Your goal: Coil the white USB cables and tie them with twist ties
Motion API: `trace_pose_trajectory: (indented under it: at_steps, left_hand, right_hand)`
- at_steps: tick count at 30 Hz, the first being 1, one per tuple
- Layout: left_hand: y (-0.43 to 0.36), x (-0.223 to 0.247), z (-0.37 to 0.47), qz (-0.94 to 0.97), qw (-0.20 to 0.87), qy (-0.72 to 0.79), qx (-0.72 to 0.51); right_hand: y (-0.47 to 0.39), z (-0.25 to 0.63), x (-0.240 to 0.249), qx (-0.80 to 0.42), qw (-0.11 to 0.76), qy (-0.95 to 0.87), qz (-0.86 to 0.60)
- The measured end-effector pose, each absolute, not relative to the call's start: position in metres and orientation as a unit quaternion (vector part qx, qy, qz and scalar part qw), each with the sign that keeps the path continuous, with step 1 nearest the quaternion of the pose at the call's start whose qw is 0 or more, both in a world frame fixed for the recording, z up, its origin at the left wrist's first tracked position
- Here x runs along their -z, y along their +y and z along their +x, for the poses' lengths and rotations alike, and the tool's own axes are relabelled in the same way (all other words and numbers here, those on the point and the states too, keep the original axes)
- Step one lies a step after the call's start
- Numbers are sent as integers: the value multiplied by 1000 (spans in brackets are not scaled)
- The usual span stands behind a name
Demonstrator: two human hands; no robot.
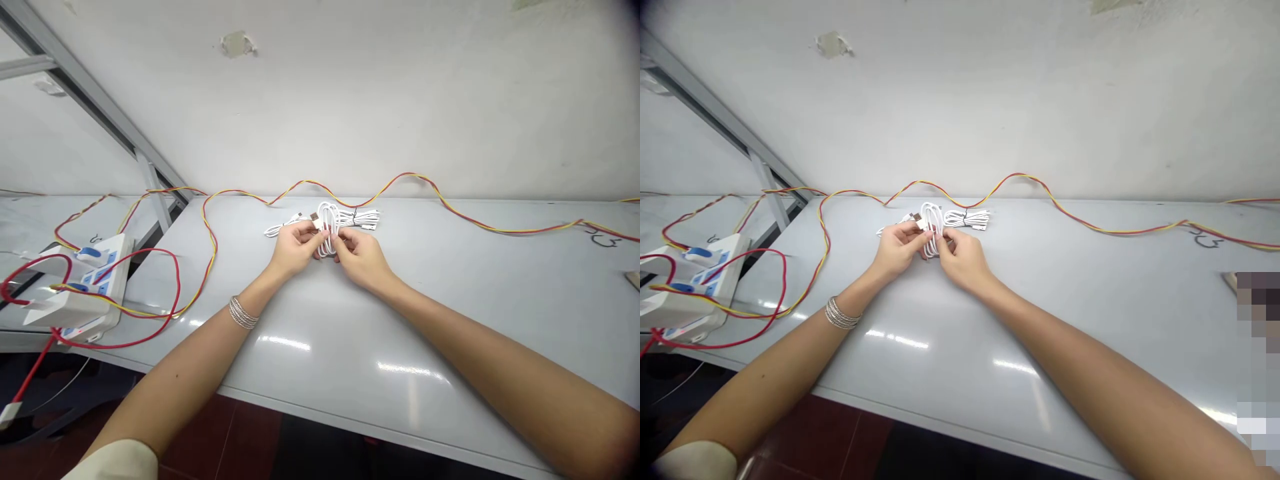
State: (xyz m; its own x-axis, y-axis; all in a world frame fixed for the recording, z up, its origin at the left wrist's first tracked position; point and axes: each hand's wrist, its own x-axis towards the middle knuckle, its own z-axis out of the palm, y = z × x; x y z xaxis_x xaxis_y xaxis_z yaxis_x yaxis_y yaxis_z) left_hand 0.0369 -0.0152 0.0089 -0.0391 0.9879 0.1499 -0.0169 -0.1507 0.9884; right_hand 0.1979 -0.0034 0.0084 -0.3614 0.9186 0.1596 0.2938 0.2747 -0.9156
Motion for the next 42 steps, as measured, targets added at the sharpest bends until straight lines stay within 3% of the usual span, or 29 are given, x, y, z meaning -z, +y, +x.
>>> trace_pose_trajectory:
  at_steps: [12,24,30,42]
  left_hand:
    - [-16,-13,35,519,505,440,-531]
    - [-16,-13,29,515,531,419,-526]
    - [-12,-12,31,486,512,441,-554]
    - [-14,-10,34,508,470,471,-547]
  right_hand:
    - [-2,196,-6,-372,369,-734,-432]
    - [4,195,4,-465,390,-679,-413]
    - [5,197,-1,-506,433,-628,-404]
    - [1,200,-2,-498,396,-684,-357]
